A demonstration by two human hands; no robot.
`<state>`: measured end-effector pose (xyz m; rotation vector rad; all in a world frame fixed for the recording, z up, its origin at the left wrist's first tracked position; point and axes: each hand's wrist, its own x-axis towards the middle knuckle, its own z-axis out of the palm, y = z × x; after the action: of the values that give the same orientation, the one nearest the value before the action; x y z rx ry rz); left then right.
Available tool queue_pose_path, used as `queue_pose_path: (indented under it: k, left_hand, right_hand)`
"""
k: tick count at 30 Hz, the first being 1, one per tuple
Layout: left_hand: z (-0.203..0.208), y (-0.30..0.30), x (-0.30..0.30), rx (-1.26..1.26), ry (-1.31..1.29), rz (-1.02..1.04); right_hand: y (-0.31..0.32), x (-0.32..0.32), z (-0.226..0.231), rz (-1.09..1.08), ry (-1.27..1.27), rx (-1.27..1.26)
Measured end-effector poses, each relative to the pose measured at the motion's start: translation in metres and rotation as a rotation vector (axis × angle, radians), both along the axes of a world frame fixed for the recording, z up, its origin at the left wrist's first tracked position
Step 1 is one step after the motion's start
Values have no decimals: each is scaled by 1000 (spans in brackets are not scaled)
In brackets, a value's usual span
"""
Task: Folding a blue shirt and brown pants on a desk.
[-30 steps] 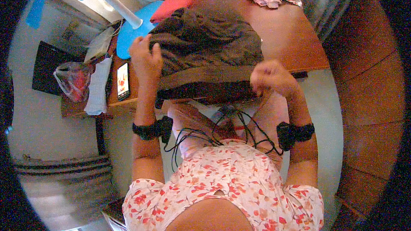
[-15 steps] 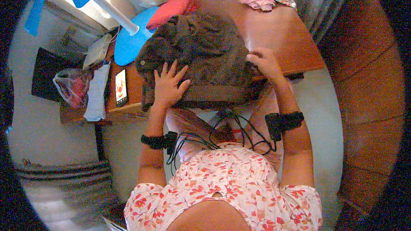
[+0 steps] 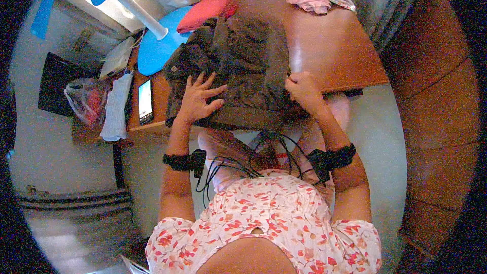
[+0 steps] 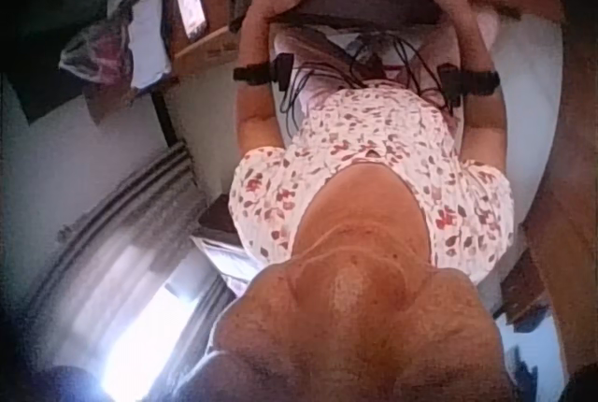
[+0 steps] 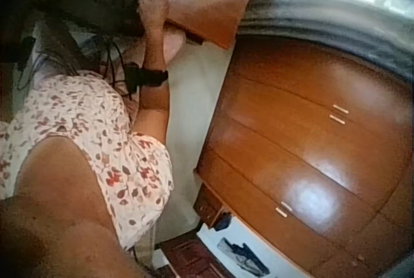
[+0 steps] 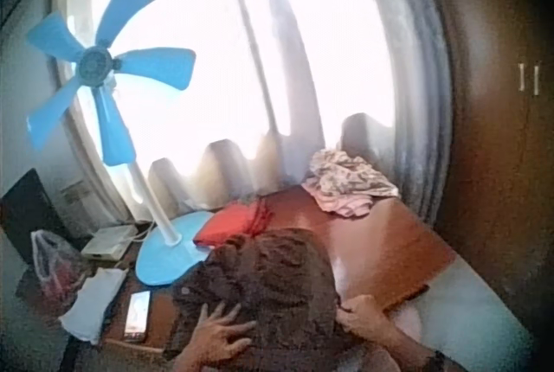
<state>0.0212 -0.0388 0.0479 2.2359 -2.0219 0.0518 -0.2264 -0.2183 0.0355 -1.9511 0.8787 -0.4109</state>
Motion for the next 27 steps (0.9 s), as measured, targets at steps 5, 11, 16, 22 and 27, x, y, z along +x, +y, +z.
queue_pose_path:
  k: [5,11,16,22,27]
  left_hand:
    - [3,-9,-4,56,90,-72]
    - [2,-30,-10,39,114,-158]
    - [1,-34,-13,-2,160,-187]
    - [-4,-37,-32,-21,161,-239]
    - [-2,-70,-53,31,199,-452]
  right_hand:
    - [14,-1,16,-104,-361,538]
    - [17,7,-3,-171,-795,918]
    - [18,2,15,-282,-778,988]
    - [0,-25,7,-284,-1198,1152]
    - [7,-55,21,-44,-1461,912]
